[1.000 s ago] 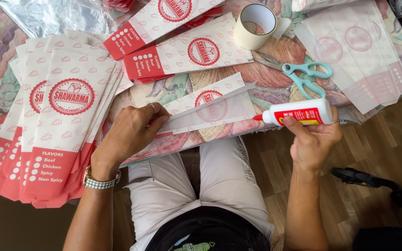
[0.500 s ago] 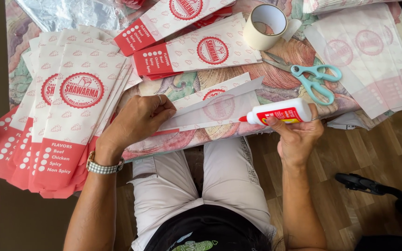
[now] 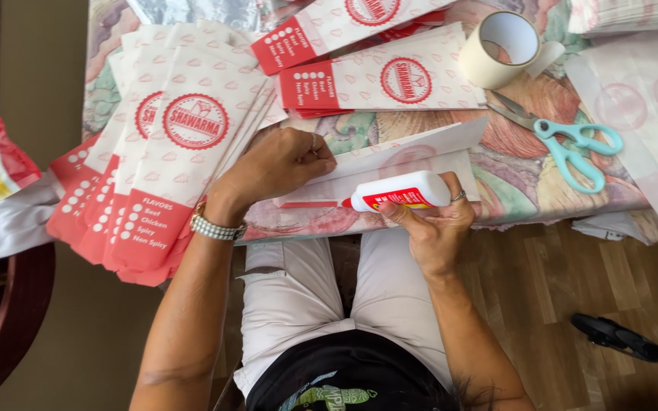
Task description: Applying glue to paper bag templates and pressing them together to assemble finished bags.
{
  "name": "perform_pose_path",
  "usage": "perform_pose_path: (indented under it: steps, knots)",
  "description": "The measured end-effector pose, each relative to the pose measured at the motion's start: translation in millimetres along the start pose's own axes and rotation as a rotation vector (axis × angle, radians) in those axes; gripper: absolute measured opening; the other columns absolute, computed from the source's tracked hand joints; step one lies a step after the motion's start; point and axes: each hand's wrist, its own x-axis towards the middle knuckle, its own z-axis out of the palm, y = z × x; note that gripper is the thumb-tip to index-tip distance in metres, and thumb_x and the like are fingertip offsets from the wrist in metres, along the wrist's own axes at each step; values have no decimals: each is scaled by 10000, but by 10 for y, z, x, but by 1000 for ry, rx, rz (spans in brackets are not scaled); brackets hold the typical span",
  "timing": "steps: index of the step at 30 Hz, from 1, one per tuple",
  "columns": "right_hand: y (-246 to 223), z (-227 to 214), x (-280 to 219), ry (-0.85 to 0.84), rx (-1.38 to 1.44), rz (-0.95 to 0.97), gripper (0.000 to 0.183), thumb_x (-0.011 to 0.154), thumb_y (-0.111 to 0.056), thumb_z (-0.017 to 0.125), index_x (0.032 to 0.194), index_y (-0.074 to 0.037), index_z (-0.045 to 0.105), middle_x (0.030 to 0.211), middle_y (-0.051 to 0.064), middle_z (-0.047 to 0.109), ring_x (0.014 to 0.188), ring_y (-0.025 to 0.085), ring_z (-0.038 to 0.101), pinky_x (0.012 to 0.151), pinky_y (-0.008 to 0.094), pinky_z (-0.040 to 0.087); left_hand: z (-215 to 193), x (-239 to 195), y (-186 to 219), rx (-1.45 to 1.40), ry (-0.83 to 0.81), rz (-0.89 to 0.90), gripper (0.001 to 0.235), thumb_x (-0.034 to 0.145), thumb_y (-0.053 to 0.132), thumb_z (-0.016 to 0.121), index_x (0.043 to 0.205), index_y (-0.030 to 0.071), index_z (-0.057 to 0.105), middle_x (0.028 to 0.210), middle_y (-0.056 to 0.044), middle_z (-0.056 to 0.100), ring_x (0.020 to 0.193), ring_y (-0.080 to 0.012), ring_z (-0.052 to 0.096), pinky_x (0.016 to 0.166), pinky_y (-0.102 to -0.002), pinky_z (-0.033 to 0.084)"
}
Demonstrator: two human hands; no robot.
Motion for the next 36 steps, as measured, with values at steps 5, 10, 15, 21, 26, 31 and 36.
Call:
perform_pose_path:
  steps: [5,10,15,21,26,31,36]
  knots:
    - [9,384,-77,-103,-6,-16,457,649,10,980,964,0,651,843,163,736,887,159,691,844,363,591,52,99,-147,-11,-8,-15,200,854,287,692,949,137,785,685,-44,697,749,-292,714,729,-397,533]
    - [72,687,-127,-147,75,-9,484,631,-10,991,969,0,644,851,157,745,913,142,674,867,351,573,26,92,-147,-59,-23,-22,188,854,282,684,931,151,796,658,-29,686,727,-267,705,720,-371,536]
    - [-27,772,-110,-147,152,10,475,642,-14,981,983,-29,651,894,115,760,941,120,688,909,343,572,-9,61,-99,-80,-45,-2,181,849,280,681,896,146,792,630,-36,671,708,-275,702,719,-373,533]
    - [80,-52,22,101,418,-46,496,901,-114,782,1336,-136,545,1256,88,667,1154,235,671,1111,447,552,111,-85,-26,-18,-11,56,155,876,214,694,912,85,773,609,-102,656,670,-345,682,680,-432,514]
    - [-571,-53,-4,108,477,116,516,933,-414,716,1333,-140,537,1310,120,629,1279,248,616,1209,441,483,397,-393,64,240,117,214,333,855,275,740,1169,170,775,1099,-130,781,962,-450,722,844,-562,571]
    - [-487,211,-411,-92,520,213,552,937,-307,705,1411,-111,500,1590,195,418,1476,351,418,1262,497,315,593,-585,112,305,217,372,284,887,306,747,1127,162,795,1303,-164,701,1234,-383,636,965,-488,544]
    - [-457,285,-566,-279,578,288,621,949,-260,717,1471,-43,462,1703,196,217,1556,358,232,1276,469,198,706,-632,77,295,309,410,290,883,240,763,1145,119,793,1343,-228,658,1287,-422,586,1082,-472,478]
